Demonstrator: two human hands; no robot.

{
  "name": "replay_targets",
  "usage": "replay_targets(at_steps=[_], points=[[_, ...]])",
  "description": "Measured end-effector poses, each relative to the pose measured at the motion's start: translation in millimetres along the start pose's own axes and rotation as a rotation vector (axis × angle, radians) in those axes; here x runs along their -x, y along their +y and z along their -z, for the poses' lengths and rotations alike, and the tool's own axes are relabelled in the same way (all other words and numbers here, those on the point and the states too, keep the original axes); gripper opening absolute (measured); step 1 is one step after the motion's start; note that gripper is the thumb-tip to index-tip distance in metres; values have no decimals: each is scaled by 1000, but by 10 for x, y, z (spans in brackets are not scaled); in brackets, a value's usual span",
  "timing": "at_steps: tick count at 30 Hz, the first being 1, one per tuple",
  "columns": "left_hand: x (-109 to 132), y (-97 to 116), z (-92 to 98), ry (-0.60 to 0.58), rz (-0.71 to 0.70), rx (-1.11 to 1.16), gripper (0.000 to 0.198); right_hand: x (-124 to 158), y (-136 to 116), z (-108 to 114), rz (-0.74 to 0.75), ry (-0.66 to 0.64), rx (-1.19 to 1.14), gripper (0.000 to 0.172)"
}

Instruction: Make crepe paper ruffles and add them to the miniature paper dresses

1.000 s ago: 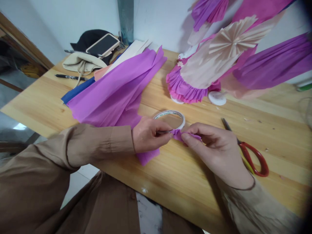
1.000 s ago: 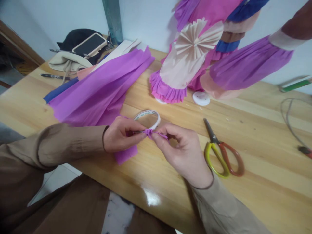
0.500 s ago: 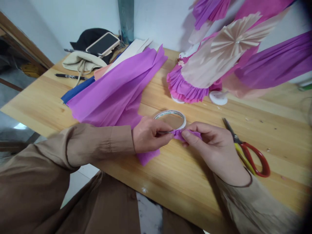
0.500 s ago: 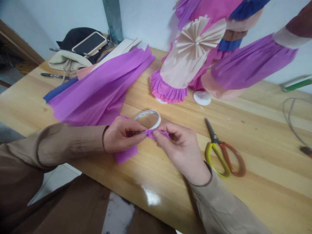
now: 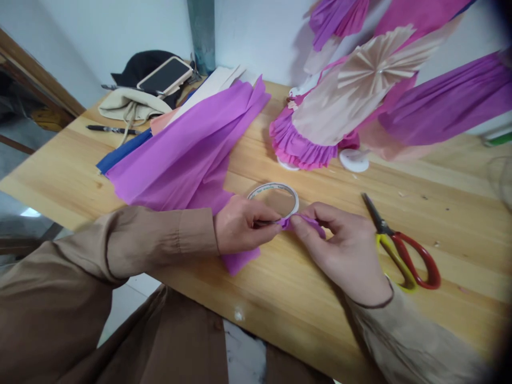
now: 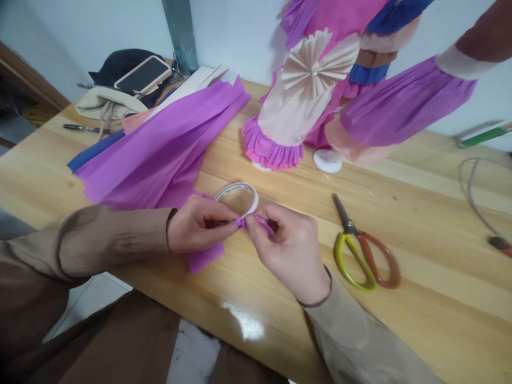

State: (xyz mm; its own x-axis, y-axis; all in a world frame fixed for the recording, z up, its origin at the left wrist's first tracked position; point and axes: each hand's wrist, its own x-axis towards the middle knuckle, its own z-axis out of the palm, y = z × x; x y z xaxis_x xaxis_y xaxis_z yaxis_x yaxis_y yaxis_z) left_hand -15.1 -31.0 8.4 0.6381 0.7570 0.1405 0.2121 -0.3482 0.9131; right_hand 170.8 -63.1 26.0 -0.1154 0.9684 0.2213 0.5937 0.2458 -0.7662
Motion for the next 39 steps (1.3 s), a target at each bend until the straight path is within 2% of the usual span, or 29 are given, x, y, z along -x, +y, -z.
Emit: replay_targets(at_steps=[3,9,15,20,22,25,29,33,36,39], points=[[-23,6,11,14,58,81,32,-18,-3,39,-62,-55,-120,24],[-65,43,32,36,206,296,20,-35,4,5,-134,-128,-377,4],[-71,117,70,30,285,370,22,-22,20,-60,-33,-160,-473,9],[-63,92,56,84,244,387,32,31,35,-77,57,-110,-368,10],[-59,79,53,76,246,403,35,61,35,-87,126,-53,-221,9],[-55,77,58,74,247,423,34,94,41,-102,261,-3,19,17],[-54,73,62,85,256,434,32,107,81,-100,404,50,147,17],[-52,36,54,120,192,383,32,90,99,-28,301,27,54,5],[-47,0,39,138,145,297,32,59,89,29,159,-8,-103,10],[-39,-20,23,152,87,211,33,34,73,27,26,16,-227,13]])
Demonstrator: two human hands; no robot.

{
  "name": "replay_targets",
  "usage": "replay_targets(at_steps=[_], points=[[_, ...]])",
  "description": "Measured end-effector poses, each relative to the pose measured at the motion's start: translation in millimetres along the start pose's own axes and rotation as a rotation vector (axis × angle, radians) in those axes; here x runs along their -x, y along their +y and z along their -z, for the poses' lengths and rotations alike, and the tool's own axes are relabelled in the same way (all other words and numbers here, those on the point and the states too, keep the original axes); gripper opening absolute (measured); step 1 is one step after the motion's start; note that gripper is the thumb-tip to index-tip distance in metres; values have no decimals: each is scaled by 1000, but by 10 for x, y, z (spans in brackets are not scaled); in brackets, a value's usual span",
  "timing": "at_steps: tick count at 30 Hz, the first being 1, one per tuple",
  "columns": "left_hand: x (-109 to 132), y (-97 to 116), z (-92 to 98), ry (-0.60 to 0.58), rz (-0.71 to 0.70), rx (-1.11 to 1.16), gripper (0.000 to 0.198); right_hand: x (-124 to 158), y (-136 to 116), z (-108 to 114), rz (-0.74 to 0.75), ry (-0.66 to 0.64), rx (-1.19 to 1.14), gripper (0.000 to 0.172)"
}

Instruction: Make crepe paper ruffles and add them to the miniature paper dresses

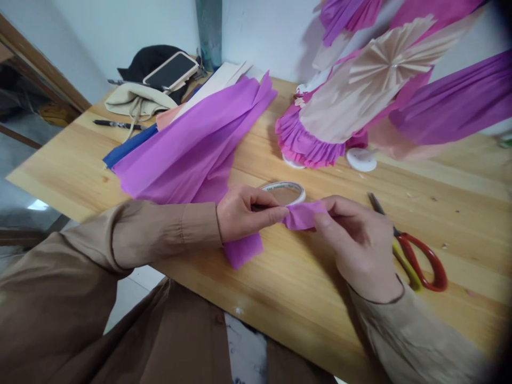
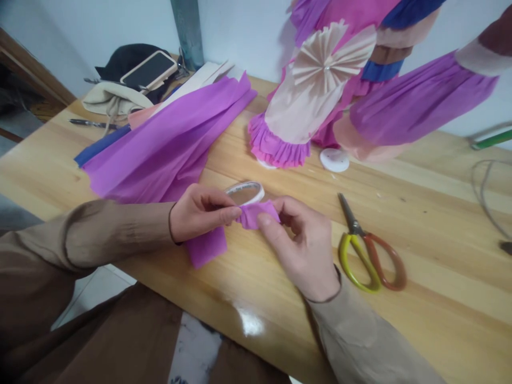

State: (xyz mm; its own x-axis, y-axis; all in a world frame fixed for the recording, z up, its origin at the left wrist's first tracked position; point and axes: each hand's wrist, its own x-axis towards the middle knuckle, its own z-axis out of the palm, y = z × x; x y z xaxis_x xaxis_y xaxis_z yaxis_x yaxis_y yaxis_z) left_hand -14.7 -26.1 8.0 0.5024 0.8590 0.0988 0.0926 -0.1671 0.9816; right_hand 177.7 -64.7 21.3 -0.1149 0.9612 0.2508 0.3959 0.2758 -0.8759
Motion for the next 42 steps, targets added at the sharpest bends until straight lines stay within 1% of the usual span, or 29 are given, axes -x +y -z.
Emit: replay_targets(at_steps=[2,4,7,9,12,16,19,22,26,30,33,35,38,40,42], points=[[4,1,-4,2,-31,-35,34,-5,-10,-30,-65,26,-59,13],[5,14,-3,-5,-46,-54,32,-6,-25,-59,-101,6,-99,15],[2,40,4,-18,-53,-85,29,-11,-48,-76,-117,-31,-126,17],[2,53,10,-18,-65,-111,30,-15,-49,-76,-118,-5,-145,16],[8,61,17,-9,-103,-142,29,-1,-22,-81,-93,30,-140,15],[18,52,20,-11,-132,-184,27,63,25,-79,9,23,-15,13],[19,35,19,-7,-140,-208,29,98,24,-63,47,55,55,11],[17,19,20,4,-139,-252,32,85,-18,-57,-10,70,43,7],[15,-4,28,0,-129,-289,31,21,-79,-66,-144,-3,-61,12],[9,-18,32,10,-96,-246,29,-24,-85,-57,-230,-80,-152,17],[-1,3,29,21,-31,-164,29,-34,-62,-54,-255,-110,-145,19],[-9,35,29,10,48,-92,28,-35,-48,-65,-222,-114,-137,19],[-19,79,34,-26,139,-17,22,-21,-34,-97,-147,-77,-149,6],[-26,86,37,-53,166,26,21,-4,-31,-117,-115,-45,-119,6],[-33,74,36,-78,173,73,25,12,-35,-127,-88,-38,-35,6]])
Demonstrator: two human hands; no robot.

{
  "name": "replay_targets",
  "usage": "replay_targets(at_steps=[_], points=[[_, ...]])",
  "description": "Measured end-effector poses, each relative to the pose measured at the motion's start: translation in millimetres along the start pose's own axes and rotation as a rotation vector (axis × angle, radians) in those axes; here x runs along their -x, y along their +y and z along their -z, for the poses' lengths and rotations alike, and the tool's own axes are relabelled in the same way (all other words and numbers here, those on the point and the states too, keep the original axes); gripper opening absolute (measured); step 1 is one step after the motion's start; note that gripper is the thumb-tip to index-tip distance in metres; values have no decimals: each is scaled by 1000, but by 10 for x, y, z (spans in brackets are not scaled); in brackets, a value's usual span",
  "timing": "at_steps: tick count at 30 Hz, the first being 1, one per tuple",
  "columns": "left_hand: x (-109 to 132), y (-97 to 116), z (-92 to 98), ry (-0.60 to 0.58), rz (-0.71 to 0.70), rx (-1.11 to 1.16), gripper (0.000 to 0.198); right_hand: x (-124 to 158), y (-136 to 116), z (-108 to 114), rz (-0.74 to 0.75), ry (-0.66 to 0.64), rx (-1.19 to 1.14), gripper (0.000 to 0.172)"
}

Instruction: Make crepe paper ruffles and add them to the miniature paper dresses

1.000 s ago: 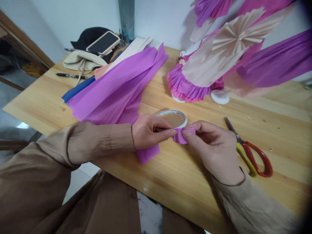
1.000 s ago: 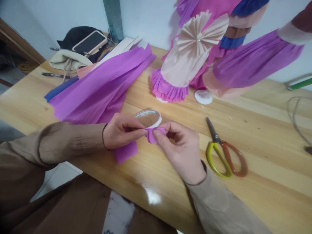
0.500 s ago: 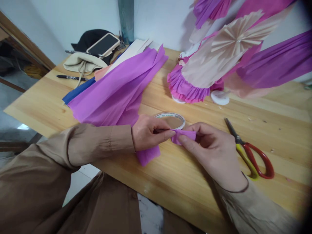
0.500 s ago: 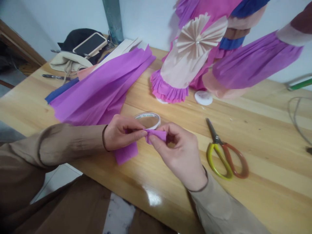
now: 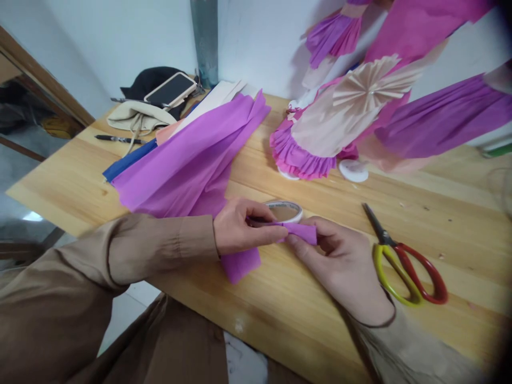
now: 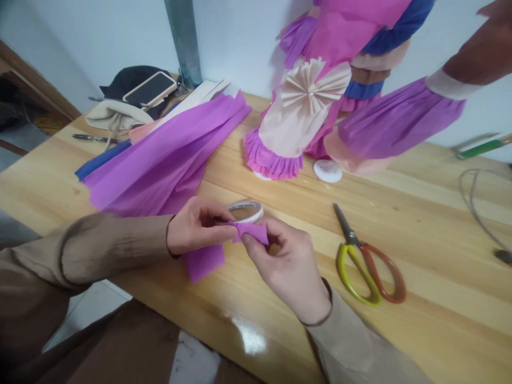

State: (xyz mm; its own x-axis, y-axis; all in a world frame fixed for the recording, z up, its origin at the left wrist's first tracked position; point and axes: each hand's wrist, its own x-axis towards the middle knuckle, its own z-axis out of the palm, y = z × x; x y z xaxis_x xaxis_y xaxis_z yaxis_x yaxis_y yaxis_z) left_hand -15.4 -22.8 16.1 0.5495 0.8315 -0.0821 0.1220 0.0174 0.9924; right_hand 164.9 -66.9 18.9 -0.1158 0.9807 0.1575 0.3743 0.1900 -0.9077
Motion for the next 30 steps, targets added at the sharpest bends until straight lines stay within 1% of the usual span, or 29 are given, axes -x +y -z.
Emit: replay_targets(at_steps=[4,7,9,11,13,18,21,25,30], points=[[-12,-36,-1,-33,-39,75,29,13,-33,21,123,-2,204,6],[-13,-52,-1,-44,-58,85,31,15,-54,61,203,11,267,7],[-14,-65,-2,-28,-73,69,31,22,-51,83,227,58,295,13],[-17,-84,-7,-8,-98,57,31,34,-38,89,227,113,299,17],[-20,-103,-14,1,-116,44,32,50,-20,79,216,132,264,17],[-19,-120,-19,0,-149,25,31,81,2,46,163,72,160,15],[-13,-116,-4,-7,-192,-51,29,92,-9,47,135,49,135,13],[-10,-132,11,10,-274,-147,27,105,-21,50,134,4,124,15],[-1,-149,3,36,-317,-160,26,105,6,43,112,37,111,9]])
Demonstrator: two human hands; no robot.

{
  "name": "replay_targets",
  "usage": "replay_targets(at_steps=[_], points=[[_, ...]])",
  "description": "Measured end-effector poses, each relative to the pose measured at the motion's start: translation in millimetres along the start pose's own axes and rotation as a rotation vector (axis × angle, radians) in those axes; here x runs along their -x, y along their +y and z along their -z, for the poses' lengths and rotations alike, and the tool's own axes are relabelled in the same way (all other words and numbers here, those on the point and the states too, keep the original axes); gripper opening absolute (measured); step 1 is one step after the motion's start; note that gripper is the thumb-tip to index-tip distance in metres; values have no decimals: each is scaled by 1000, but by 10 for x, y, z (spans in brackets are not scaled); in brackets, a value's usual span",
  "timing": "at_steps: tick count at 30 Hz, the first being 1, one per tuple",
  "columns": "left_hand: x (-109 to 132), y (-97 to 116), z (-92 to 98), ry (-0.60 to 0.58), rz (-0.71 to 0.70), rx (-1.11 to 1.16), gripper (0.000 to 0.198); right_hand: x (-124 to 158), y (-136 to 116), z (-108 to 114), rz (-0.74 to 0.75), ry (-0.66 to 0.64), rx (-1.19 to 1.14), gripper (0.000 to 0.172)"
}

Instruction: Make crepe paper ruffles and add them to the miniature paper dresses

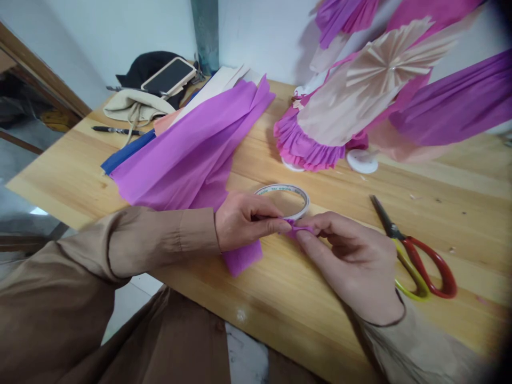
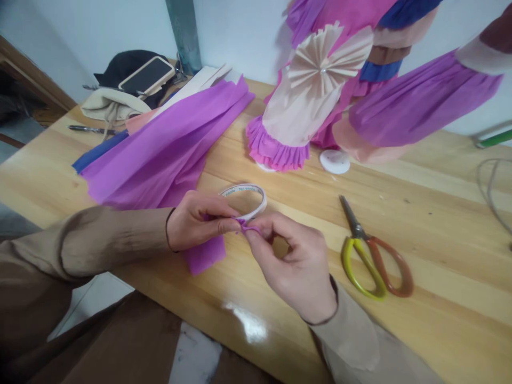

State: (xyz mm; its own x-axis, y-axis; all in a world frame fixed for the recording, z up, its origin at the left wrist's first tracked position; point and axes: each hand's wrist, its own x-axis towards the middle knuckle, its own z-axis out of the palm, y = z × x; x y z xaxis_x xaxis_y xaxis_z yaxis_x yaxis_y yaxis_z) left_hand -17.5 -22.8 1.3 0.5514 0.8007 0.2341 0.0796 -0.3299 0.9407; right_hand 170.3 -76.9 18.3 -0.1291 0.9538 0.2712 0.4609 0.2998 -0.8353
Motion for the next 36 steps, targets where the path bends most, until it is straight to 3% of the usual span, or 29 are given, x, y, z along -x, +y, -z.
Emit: replay_targets(at_steps=[6,13,27,30,36], points=[[5,43,13,-8,-31,-72,32,-9,-1,-24,-59,24,-29,15],[4,46,8,31,-174,-124,22,-31,-30,-43,-142,57,-119,18],[1,68,-10,20,-276,-186,25,10,39,-117,-271,68,-276,23],[4,83,-30,42,-236,-167,23,-23,5,-128,-321,39,-358,22],[10,101,-55,56,12,-50,28,-47,-5,-134,-273,16,-420,19]])
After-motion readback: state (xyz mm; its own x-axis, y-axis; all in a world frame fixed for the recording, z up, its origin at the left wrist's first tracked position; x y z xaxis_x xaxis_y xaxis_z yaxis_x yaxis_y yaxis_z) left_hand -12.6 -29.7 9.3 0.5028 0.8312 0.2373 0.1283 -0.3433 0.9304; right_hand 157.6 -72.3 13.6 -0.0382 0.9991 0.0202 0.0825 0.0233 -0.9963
